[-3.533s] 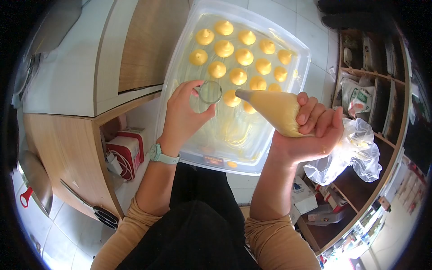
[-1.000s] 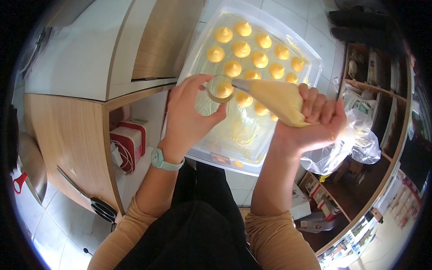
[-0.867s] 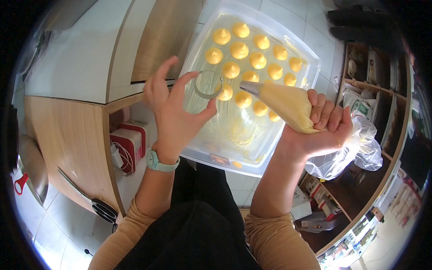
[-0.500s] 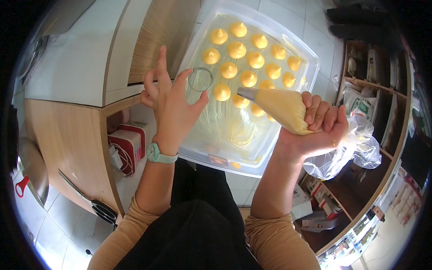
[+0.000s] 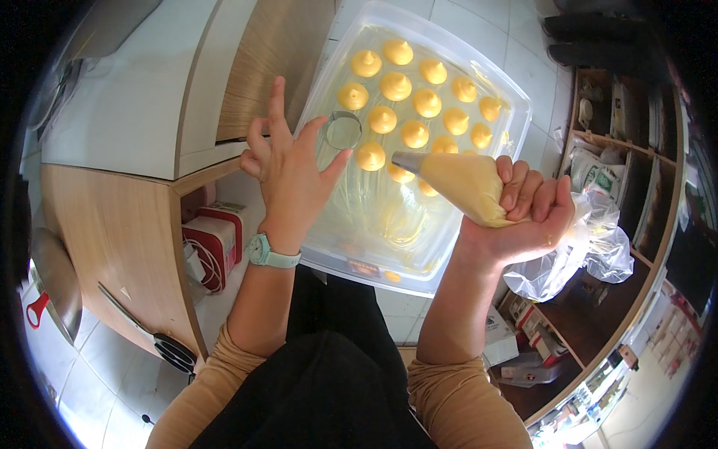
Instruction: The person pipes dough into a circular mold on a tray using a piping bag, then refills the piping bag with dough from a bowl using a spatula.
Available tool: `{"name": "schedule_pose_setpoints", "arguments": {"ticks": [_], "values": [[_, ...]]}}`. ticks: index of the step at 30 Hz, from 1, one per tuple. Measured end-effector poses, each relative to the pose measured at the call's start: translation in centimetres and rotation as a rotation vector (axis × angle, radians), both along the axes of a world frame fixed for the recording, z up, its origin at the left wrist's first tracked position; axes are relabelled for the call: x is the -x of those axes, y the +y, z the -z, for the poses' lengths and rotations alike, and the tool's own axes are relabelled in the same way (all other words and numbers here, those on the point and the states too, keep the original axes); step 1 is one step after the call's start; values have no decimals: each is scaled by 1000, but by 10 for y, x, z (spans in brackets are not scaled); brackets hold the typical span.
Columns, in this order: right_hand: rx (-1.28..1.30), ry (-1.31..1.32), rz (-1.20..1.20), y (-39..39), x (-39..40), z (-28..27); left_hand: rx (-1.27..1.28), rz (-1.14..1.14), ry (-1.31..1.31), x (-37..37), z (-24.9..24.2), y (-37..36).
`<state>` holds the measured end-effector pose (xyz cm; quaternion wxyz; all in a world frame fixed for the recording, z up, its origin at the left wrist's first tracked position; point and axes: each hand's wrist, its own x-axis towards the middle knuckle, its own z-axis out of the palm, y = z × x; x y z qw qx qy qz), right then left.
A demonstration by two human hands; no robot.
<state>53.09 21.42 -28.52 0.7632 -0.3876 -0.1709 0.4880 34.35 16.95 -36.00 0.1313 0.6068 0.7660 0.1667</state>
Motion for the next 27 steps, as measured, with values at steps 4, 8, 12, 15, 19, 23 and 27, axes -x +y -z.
{"name": "schedule_pose_setpoints", "arguments": {"ticks": [4,8,12,15,19,23,27], "values": [[-15,1,-30,1,4,-1,5,-10,-21,0,0,0],[-58,0,-95,4,19,-8,8,-16,-2,0,3,0],[-195,-137,-240,11,42,-7,-10,-6,-46,2,1,-4],[-335,-257,-395,22,63,4,-133,-60,-85,4,-5,-12],[-364,-545,-654,31,86,32,-304,-149,-187,5,-21,-35],[-273,-838,-705,33,93,57,-309,-177,-320,4,-29,-55],[-192,-863,-700,32,96,60,-320,-193,-332,3,-27,-62]]}}
